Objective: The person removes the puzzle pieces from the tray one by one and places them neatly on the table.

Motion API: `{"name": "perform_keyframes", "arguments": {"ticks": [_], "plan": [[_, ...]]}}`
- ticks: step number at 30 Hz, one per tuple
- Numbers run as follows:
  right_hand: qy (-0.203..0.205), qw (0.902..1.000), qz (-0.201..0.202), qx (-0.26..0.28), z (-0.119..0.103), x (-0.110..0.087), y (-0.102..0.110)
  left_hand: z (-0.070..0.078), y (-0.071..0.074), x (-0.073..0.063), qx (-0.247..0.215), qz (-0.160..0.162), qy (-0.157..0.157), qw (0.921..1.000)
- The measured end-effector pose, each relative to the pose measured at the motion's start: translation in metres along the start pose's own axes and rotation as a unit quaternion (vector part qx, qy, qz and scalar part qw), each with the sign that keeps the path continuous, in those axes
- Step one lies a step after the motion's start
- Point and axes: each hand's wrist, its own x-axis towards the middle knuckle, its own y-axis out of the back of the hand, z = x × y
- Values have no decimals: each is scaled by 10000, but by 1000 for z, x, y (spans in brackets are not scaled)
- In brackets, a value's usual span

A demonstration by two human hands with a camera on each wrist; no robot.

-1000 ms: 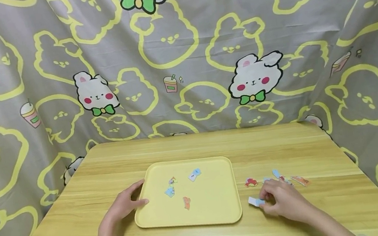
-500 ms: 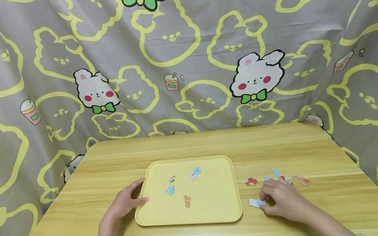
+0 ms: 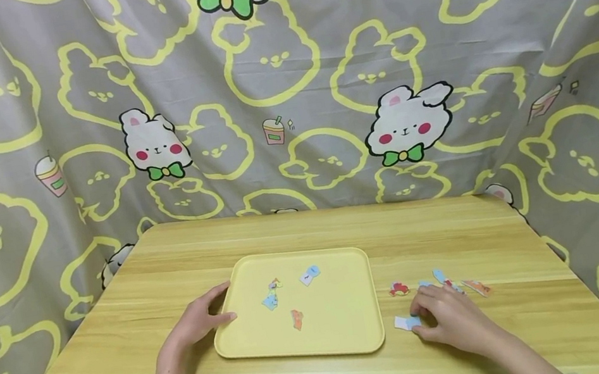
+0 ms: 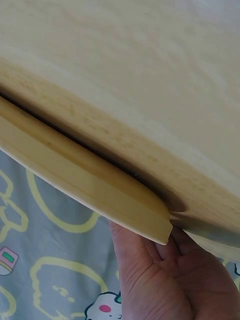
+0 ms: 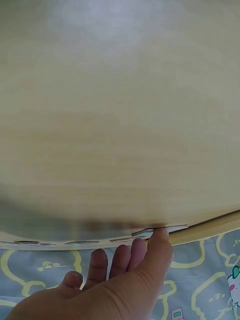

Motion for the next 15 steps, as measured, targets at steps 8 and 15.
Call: {"name": "perform_keyframes", "arguments": {"ticks": [8, 15], "plan": [[41, 9998, 160, 131, 2, 0, -1, 1, 0, -1, -28, 0, 0, 10000], [-40, 9938, 443, 1019, 0, 10, -2, 0, -1, 0, -33, 16, 8, 10000]]}}
